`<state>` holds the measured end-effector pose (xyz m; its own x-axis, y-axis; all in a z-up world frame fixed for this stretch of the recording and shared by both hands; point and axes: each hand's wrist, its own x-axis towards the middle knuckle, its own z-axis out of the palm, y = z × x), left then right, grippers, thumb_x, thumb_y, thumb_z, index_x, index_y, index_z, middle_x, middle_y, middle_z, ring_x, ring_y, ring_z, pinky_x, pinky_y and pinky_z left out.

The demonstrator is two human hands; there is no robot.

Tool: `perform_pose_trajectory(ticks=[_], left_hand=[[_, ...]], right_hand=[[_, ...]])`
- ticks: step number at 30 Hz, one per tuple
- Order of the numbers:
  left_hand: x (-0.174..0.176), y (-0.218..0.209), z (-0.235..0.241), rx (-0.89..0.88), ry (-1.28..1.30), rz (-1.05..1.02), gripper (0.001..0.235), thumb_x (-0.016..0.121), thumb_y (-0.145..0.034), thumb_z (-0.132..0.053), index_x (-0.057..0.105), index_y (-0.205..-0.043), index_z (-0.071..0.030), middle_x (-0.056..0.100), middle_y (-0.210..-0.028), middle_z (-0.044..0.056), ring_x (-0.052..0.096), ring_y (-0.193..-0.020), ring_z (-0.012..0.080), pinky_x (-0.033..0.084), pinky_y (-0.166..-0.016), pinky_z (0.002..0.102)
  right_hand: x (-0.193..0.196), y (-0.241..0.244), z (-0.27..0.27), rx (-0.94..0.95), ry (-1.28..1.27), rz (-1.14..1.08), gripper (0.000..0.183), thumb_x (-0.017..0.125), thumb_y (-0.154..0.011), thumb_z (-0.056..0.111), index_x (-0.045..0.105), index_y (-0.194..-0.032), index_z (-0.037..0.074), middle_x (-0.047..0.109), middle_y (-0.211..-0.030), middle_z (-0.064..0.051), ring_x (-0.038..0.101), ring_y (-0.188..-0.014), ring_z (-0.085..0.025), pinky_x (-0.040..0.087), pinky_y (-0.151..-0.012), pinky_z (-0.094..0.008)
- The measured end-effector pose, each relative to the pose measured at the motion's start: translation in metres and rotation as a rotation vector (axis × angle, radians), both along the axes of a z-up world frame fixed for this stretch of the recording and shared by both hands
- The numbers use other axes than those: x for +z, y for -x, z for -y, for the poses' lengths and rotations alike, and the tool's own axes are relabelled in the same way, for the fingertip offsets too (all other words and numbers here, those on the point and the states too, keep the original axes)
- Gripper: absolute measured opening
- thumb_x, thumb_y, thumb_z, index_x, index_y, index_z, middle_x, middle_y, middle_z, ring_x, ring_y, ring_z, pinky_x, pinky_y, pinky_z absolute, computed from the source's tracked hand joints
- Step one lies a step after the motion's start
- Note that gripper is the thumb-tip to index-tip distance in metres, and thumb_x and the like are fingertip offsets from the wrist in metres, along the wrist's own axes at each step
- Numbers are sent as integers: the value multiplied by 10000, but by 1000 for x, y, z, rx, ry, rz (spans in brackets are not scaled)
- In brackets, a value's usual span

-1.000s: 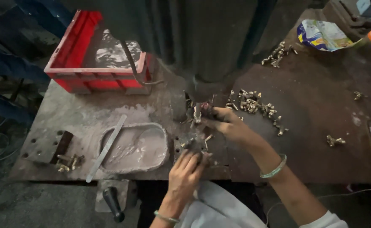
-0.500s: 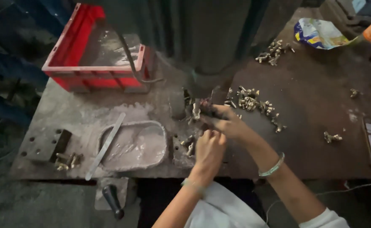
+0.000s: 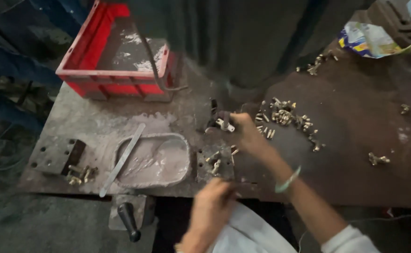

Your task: The person picks up small brass fittings from the workbench, dips them into a tray of liquid, and drills each one under a bench drill press. Finished fittings are set aside on the bench as the person works through the pile one at a time.

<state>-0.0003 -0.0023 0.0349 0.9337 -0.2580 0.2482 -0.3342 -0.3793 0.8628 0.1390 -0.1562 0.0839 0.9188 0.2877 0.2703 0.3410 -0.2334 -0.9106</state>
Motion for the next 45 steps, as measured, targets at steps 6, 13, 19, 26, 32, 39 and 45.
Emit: perform_pose_trajectory(ticks=[6, 13, 19, 26, 32, 39, 45], left_hand=[[42, -24, -92, 392, -125, 114, 276, 682, -748, 24, 715, -1017, -30, 704, -989, 128, 709, -883, 323, 566, -753, 390], [5, -40, -97, 403, -291, 148, 171, 658, -880, -42, 727, -1036, -54, 714, -1052, 123, 702, -883, 364, 550, -739, 438], [-5, -51, -87, 399, -356, 88, 151, 704, -834, -77, 750, -977, -61, 713, -1006, 132, 692, -860, 380, 539, -721, 462], [-33, -56, -110, 388, 537, -459, 189, 768, -844, -51, 791, -1022, 6, 812, -906, 71, 762, -840, 154, 595, -774, 274], [-33, -10, -68, 269, 807, -514, 197, 766, -858, -20, 740, -1040, 51, 774, -949, 68, 732, -858, 115, 570, -787, 248], [-23, 16, -27, 422, 363, -154, 123, 791, -835, -41, 756, -945, 0, 765, -860, 51, 737, -736, 112, 595, -673, 254], [-14, -2, -19, 388, 139, 6, 165, 771, -804, -44, 741, -967, -43, 721, -944, 79, 747, -735, 227, 589, -638, 304]], right_hand=[[6, 3, -23, -165, -112, -350, 211, 758, -902, 206, 712, -1056, 68, 600, -570, 6, 508, -448, -64, 363, -392, -268], [18, 18, -48, -281, -425, -349, 199, 745, -920, 216, 720, -910, 19, 629, -616, 7, 490, -397, -74, 308, -344, -271], [-3, 15, -50, -369, -372, -361, 245, 769, -926, 254, 692, -862, 30, 561, -528, -21, 493, -361, -98, 302, -329, -284], [2, 18, -54, -360, -520, -249, 188, 763, -931, 212, 695, -992, 48, 569, -596, 17, 501, -416, -83, 318, -365, -270], [-16, 14, -50, -296, -472, -195, 172, 748, -964, 190, 703, -975, 23, 601, -614, -8, 504, -418, -92, 365, -397, -269], [-16, 18, -48, -286, -446, -267, 235, 734, -992, 220, 664, -939, 1, 583, -607, -1, 497, -426, -91, 348, -386, -271], [-9, 20, -57, -317, -462, -265, 222, 710, -980, 228, 620, -910, 37, 524, -562, 15, 470, -418, -84, 311, -376, -260]])
